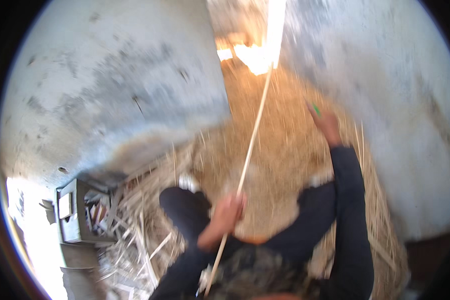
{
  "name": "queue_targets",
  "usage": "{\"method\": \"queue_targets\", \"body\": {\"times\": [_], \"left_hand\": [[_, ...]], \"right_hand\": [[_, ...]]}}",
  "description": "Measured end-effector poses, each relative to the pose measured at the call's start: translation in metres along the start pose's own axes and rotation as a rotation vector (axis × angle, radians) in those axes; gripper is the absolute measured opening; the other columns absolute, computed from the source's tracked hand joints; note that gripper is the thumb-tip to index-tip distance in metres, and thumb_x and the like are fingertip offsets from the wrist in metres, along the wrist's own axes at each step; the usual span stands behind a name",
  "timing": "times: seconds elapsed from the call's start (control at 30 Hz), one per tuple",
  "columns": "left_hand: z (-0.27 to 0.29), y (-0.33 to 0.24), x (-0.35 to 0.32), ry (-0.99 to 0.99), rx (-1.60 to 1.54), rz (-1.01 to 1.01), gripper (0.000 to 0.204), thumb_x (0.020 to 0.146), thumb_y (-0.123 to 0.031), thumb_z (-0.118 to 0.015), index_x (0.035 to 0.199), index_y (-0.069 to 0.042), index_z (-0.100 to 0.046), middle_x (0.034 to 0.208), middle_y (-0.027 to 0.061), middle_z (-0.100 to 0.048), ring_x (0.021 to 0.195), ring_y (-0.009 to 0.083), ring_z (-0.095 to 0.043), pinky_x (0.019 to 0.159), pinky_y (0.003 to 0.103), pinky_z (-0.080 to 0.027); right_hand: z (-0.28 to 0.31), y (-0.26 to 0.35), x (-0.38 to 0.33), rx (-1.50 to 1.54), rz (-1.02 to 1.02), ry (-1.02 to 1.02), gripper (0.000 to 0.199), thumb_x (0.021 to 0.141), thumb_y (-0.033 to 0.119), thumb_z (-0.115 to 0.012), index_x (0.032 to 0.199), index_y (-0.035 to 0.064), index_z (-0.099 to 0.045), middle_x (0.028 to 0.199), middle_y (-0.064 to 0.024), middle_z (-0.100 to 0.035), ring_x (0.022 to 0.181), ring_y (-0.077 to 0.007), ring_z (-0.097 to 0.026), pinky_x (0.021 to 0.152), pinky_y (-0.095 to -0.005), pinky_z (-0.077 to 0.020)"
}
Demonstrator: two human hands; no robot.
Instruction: The person sits on a pile of straw and uses a green utility knife to shave the surface of a long, thin wooden stick. They hold the stick with their left hand and scrape along its length with the knife in their right hand, repeating the motion to smooth the wood.
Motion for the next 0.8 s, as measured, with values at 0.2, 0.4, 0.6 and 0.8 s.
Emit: {"method": "queue_targets", "body": {"times": [0.2,0.4,0.6,0.8], "left_hand": [[-0.039,-0.041,0.052,0.142,-0.261,-0.066,0.027,0.104,-0.026,-0.039,0.09,-0.006,-0.05,0.053,-0.006,-0.034,0.043,0.0039,-0.028,0.043,0.023,-0.026],[-0.042,-0.044,0.05,0.113,-0.186,-0.079,0.026,0.104,-0.026,-0.04,0.09,-0.006,-0.052,0.054,-0.0075,-0.035,0.044,0.0027,-0.028,0.043,0.022,-0.025],[-0.031,-0.069,0.049,-0.033,0.172,-0.237,0.027,0.103,-0.024,-0.042,0.089,-0.005,-0.056,0.058,-0.0086,-0.035,0.052,0.0012,-0.031,0.048,0.023,-0.025],[-0.033,-0.068,0.043,-0.033,0.237,-0.253,0.026,0.102,-0.023,-0.042,0.089,-0.005,-0.056,0.06,-0.0076,-0.037,0.055,0.0022,-0.032,0.049,0.024,-0.027]], "right_hand": [[0.038,0.1,-0.008,0.261,0.312,-0.092,0.071,0.083,0.077,-0.044,0.056,0.0122,-0.05,0.045,0.0,-0.042,0.04,-0.0116,-0.046,0.038,-0.0301,-0.0336],[0.045,0.181,-0.057,0.194,0.638,-0.052,0.073,0.08,0.08,-0.043,0.051,0.013,-0.042,0.042,-0.0025,-0.038,0.036,-0.0198,-0.045,0.037,-0.0344,-0.0334],[0.049,0.212,-0.094,0.185,0.741,0.034,0.073,0.071,0.082,-0.054,0.051,0.0124,-0.042,0.043,-0.0055,-0.041,0.037,-0.0249,-0.045,0.037,-0.037,-0.0336],[0.041,0.205,-0.089,0.104,0.668,0.003,0.073,0.07,0.082,-0.055,0.049,0.013,-0.045,0.04,-0.005,-0.038,0.034,-0.0227,-0.044,0.035,-0.0358,-0.0317]]}}
Point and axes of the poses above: each hand's wrist, its own x-axis towards the middle knuckle, its own z-axis out of the back of the hand, y = z × x, the point moved 10 cm from there along x, towards the middle knuckle
